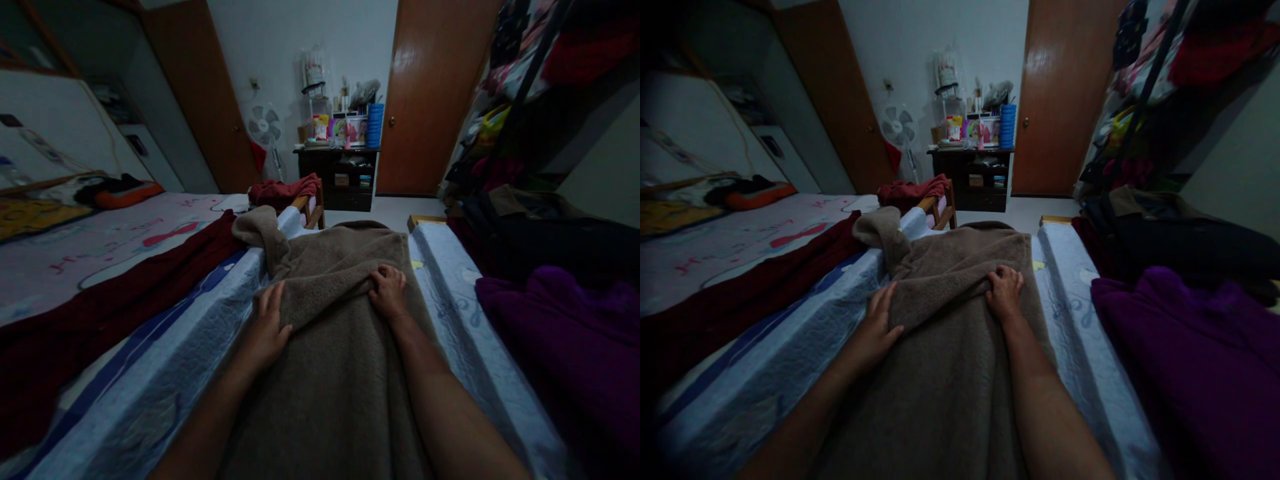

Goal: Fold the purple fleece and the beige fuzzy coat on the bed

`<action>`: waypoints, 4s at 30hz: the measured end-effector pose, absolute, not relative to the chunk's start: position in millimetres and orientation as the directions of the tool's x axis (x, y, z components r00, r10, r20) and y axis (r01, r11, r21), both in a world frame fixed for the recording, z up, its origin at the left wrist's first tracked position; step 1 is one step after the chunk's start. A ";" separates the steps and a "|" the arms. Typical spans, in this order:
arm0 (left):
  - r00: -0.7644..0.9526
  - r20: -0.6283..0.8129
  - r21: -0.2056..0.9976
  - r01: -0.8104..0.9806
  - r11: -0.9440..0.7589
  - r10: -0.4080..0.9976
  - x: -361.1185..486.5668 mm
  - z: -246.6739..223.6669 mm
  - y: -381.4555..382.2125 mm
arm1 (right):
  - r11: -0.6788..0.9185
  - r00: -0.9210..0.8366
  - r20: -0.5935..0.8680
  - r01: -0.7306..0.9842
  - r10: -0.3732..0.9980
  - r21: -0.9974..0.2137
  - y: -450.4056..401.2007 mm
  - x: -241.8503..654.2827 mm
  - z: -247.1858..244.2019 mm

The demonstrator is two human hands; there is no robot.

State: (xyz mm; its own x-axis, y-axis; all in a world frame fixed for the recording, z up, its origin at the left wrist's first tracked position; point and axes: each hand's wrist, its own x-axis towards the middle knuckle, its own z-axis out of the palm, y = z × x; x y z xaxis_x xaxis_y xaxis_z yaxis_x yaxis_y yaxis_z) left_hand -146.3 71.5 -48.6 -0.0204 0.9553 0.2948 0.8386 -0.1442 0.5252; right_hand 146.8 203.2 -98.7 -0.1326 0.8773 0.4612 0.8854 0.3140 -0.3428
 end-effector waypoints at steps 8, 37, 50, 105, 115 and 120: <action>-0.205 0.613 0.462 0.877 -0.135 0.763 -147.2 4.0 96.9 | 0.410 -0.149 0.508 0.792 0.848 -0.452 214.7 148.6 -106.7; 0.158 -0.011 0.117 0.981 -0.156 0.987 -139.8 15.5 133.2 | 0.336 -0.038 0.474 0.753 0.880 -0.565 228.6 155.7 -116.8; 0.254 -0.223 0.369 0.916 -0.159 0.941 -97.7 -4.5 98.6 | 0.326 -0.041 0.468 0.770 0.883 -0.548 225.3 154.4 -115.4; 0.135 -0.391 0.286 0.958 -0.019 0.911 -163.2 -5.0 187.9 | 0.249 -0.132 0.312 0.895 0.941 -0.371 204.1 149.8 -89.5; 0.207 -0.446 0.768 0.589 0.253 0.871 -173.2 -27.0 205.1 | 0.592 -0.549 0.243 0.789 0.799 -0.162 154.1 91.7 -51.6; 0.223 -0.492 0.816 0.456 0.356 0.842 -175.7 -27.1 200.6 | 0.695 -0.662 0.216 0.702 0.718 -0.158 145.0 73.1 -51.2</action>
